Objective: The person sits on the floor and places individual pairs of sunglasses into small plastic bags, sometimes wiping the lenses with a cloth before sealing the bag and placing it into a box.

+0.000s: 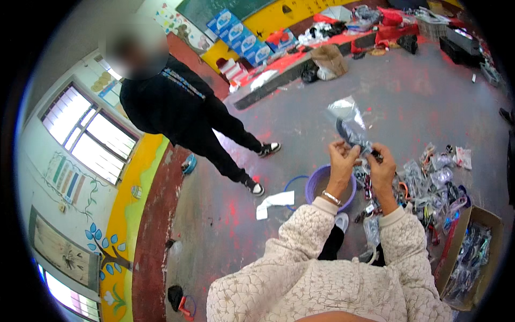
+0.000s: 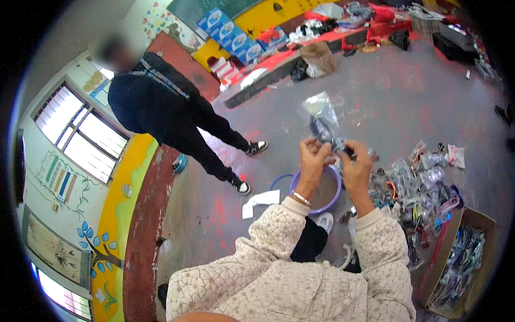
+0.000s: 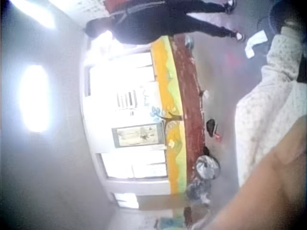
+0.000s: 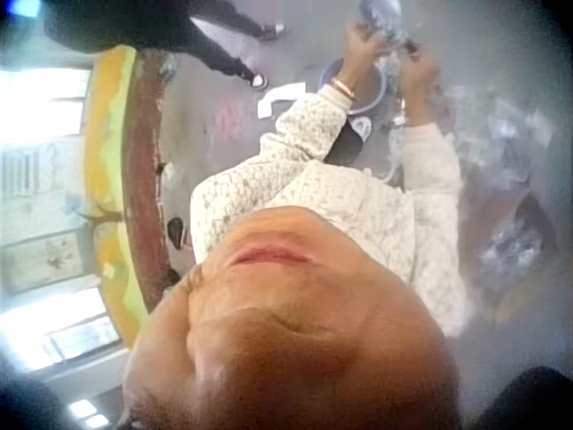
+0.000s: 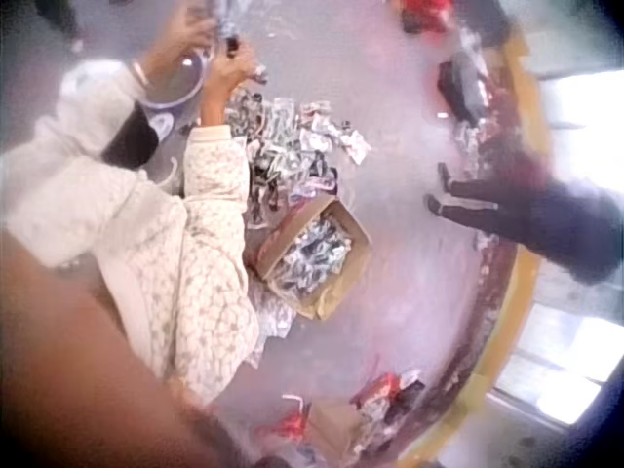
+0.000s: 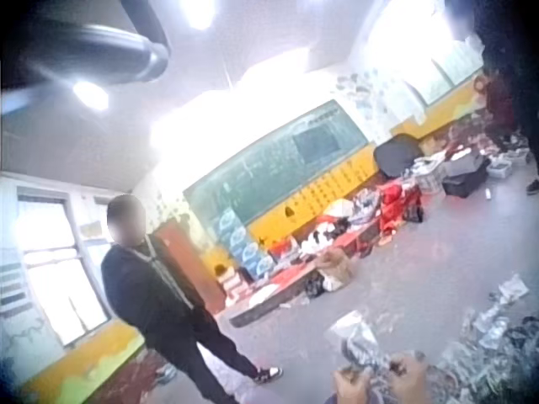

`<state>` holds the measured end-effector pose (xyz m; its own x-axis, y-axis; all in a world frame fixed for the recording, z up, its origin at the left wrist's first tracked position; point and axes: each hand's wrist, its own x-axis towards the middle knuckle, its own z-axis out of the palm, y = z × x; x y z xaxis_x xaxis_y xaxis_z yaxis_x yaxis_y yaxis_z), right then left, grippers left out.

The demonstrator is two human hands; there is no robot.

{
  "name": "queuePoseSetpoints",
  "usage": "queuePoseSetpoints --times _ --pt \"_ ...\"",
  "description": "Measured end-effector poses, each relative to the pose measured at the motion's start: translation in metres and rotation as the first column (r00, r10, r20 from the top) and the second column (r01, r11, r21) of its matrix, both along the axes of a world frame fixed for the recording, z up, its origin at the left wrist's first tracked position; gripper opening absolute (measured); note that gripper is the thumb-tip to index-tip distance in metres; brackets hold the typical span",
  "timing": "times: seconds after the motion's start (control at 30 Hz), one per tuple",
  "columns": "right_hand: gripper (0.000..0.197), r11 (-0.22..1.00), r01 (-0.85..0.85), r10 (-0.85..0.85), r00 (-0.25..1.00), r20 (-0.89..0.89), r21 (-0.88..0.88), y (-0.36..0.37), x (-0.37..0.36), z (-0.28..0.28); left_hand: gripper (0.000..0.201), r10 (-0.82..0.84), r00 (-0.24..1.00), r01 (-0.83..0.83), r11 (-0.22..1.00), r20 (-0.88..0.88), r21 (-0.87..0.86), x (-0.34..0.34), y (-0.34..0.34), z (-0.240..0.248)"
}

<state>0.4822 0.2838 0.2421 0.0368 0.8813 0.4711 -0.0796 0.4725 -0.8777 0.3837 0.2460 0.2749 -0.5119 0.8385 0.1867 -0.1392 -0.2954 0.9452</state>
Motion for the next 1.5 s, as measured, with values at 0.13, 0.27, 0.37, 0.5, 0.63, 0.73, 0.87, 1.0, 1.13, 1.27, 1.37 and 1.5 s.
queuePoseSetpoints --times 0.13,0.27,0.37,0.5,0.63,0.73,0.87,1.0,1.13,1.27,1.37,1.5 --pt "0.022 0.991 -0.083 0.074 0.993 -0.093 -0.100 0.004 -0.001 -0.007 0.016 -0.187 0.980 0.181 0.980 -0.064 -0.084 -0.023 0.005 -0.020" --pt "0.021 0.991 -0.106 0.095 0.987 -0.127 -0.083 0.003 -0.004 -0.003 0.013 -0.224 0.966 0.209 0.971 -0.132 -0.119 -0.032 0.005 -0.025" --pt "0.020 0.992 -0.072 0.066 0.996 -0.060 -0.103 0.009 -0.002 -0.013 0.012 -0.235 0.928 0.202 0.970 -0.289 -0.139 -0.032 0.009 -0.039" --pt "0.027 0.994 0.001 0.001 1.000 0.020 -0.108 0.013 -0.006 -0.026 0.013 -0.292 0.888 0.249 0.955 -0.356 -0.161 -0.029 0.009 -0.048" --pt "0.043 0.934 -0.092 0.124 0.990 0.071 -0.346 0.013 -0.003 -0.016 0.013 -0.306 0.884 0.260 0.950 -0.353 -0.172 -0.022 0.000 -0.055" --pt "0.043 0.980 -0.136 0.155 0.979 0.133 -0.142 0.036 0.001 -0.055 0.014 -0.309 0.842 0.245 0.949 -0.442 -0.197 -0.021 0.002 -0.062" --pt "0.038 0.839 -0.347 0.342 0.935 -0.090 -0.419 0.051 0.013 -0.066 0.011 -0.351 0.890 0.327 0.936 -0.292 -0.130 -0.010 0.003 -0.061" --pt "0.027 0.755 -0.506 0.378 0.855 -0.355 -0.418 0.026 0.017 -0.036 0.007 -0.335 0.887 0.319 0.942 -0.317 -0.103 -0.005 -0.004 -0.071" --pt "0.024 0.782 -0.527 0.319 0.797 -0.512 -0.333 0.031 0.019 -0.029 0.015 -0.392 0.908 0.408 0.907 0.150 -0.098 -0.010 0.006 -0.073" --pt "0.025 0.807 -0.580 0.511 0.779 -0.362 -0.109 0.029 0.012 -0.029 0.047 -0.597 0.322 0.476 0.773 0.735 0.419 -0.024 0.002 -0.066" --pt "0.020 0.761 -0.623 0.570 0.775 -0.273 -0.178 0.020 0.006 -0.025 0.053 -0.534 0.349 0.414 0.825 0.770 0.384 -0.014 0.003 -0.071" --pt "0.016 0.741 -0.584 0.510 0.810 -0.289 -0.331 0.022 0.010 -0.024 0.046 -0.487 0.420 0.372 0.862 0.766 0.345 -0.021 0.008 -0.071"
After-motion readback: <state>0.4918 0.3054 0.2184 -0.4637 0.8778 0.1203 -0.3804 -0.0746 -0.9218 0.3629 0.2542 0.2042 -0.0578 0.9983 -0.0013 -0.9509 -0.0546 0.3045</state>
